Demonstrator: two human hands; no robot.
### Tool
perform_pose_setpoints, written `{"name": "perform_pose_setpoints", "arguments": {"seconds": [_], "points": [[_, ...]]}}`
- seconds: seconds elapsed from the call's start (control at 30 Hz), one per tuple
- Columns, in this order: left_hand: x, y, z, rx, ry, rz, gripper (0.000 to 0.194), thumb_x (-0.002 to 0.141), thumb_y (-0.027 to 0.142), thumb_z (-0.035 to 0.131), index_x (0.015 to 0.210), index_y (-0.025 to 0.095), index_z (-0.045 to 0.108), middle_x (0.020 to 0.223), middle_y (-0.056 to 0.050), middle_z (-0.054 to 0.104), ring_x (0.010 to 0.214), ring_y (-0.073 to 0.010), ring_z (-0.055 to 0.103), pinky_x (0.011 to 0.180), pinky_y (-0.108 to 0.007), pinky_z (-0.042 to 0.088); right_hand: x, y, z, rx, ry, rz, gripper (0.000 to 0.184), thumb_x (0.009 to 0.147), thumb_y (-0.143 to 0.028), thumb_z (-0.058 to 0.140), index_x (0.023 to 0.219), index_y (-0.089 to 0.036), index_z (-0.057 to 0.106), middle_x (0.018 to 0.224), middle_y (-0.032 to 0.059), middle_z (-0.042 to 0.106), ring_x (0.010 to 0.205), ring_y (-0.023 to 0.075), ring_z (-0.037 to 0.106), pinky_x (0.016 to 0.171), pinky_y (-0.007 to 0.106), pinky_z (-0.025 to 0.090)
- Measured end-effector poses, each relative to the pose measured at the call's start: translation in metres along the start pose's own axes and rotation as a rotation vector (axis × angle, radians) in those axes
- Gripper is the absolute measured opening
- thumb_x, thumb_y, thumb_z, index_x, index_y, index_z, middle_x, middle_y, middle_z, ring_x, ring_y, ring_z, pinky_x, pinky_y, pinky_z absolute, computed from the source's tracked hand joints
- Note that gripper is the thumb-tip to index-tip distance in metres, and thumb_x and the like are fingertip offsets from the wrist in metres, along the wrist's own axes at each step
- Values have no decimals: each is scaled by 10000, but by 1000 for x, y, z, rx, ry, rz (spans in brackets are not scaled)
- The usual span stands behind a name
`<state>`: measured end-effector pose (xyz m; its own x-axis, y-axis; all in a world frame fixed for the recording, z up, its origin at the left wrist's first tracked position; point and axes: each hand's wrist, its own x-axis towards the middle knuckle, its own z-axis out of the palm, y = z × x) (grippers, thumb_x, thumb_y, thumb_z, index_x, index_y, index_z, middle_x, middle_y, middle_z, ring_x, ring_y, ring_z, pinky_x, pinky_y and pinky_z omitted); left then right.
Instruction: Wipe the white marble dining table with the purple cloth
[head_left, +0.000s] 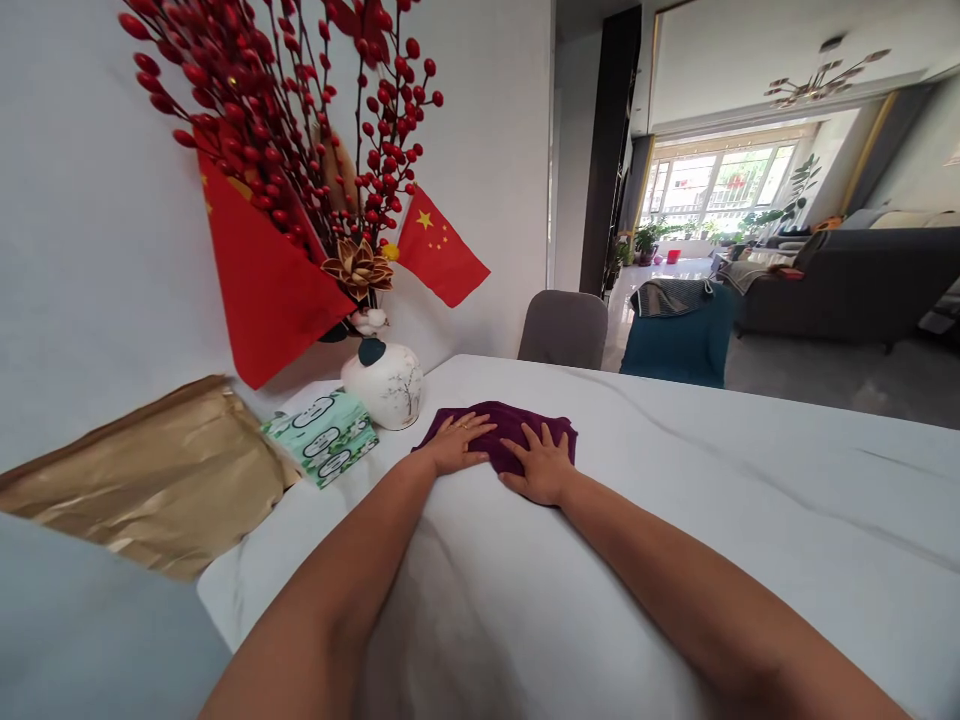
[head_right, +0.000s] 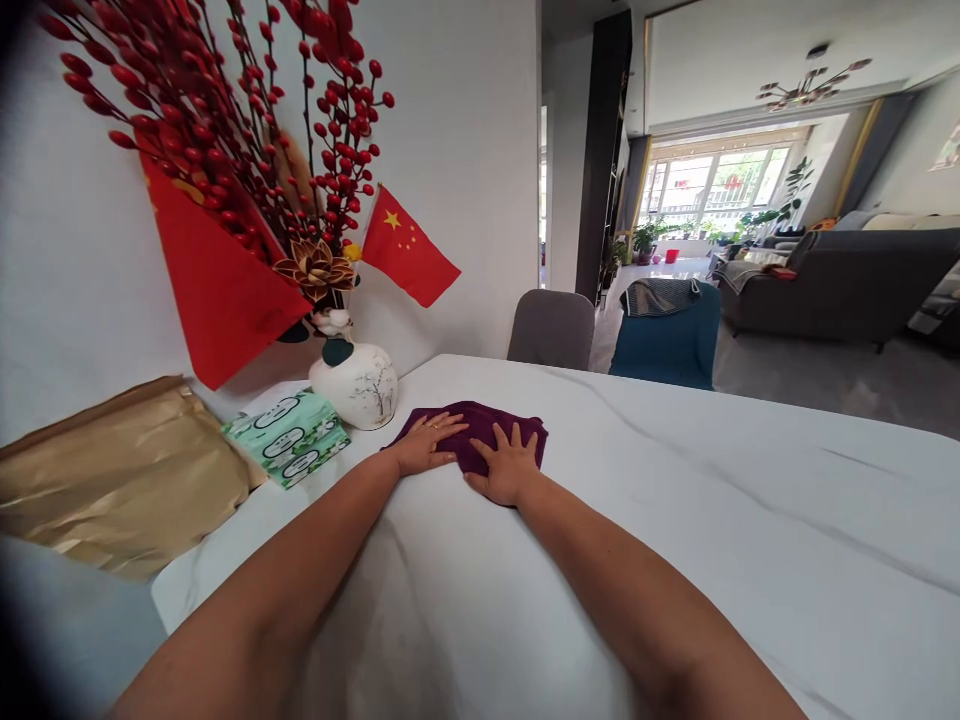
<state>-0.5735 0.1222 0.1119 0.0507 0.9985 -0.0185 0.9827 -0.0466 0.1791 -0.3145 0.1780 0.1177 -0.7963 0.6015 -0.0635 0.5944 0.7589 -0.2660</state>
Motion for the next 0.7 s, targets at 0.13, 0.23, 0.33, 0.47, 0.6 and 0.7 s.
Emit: {"name": "perform_pose_setpoints", "arguments": {"seconds": [0.13,0.23,0.33,0.47,0.6,0.7], "points": [[11,-11,-1,6,9,-27,746,962,673,539,1634,396,366,1771,-13,251,1647,-343,137,1304,-679,73,19,-2,-2,-9,-3,18,841,959,-796,393,1690,-412,231,1802,77,30,1616,506,-25,1207,787,-10],[18,-15,-3,7,19,-59,725,970,661,519,1630,401,368,1773,-3,247,1650,-336,120,1304,-678,61,31,-2,-4,-16,-10,33,841,966,-783,385,1695,-395,225,1803,69,20,1616,498,-36,1207,781,-15],[22,-16,-5,9,35,-110,722,962,652,524,1624,401,382,1776,-1,238,1653,-352,79,1296,-699,60,41,-3,-5,-26,-9,48,849,965,-775,392,1698,-380,223,1802,76,23,1616,493,-33,1207,782,-2],[22,-9,-7,12,42,-169,754,930,669,551,1618,403,394,1785,-4,206,1649,-396,43,1276,-738,75,49,-5,-6,-35,2,65,907,933,-817,420,1699,-376,220,1801,85,29,1614,497,-23,1203,789,10],[16,1,-9,11,35,-213,804,913,693,550,1635,396,359,1790,-26,182,1646,-409,62,1267,-748,103,48,-6,-6,-26,13,75,786,992,-683,398,1695,-369,240,1800,66,64,1627,454,-2,1223,760,22],[10,7,-9,8,24,-231,804,917,686,543,1639,385,354,1788,-42,185,1645,-399,86,1277,-723,123,44,-6,-4,-15,43,46,712,1022,-523,379,1695,-318,263,1795,69,113,1637,408,40,1252,713,56]]}}
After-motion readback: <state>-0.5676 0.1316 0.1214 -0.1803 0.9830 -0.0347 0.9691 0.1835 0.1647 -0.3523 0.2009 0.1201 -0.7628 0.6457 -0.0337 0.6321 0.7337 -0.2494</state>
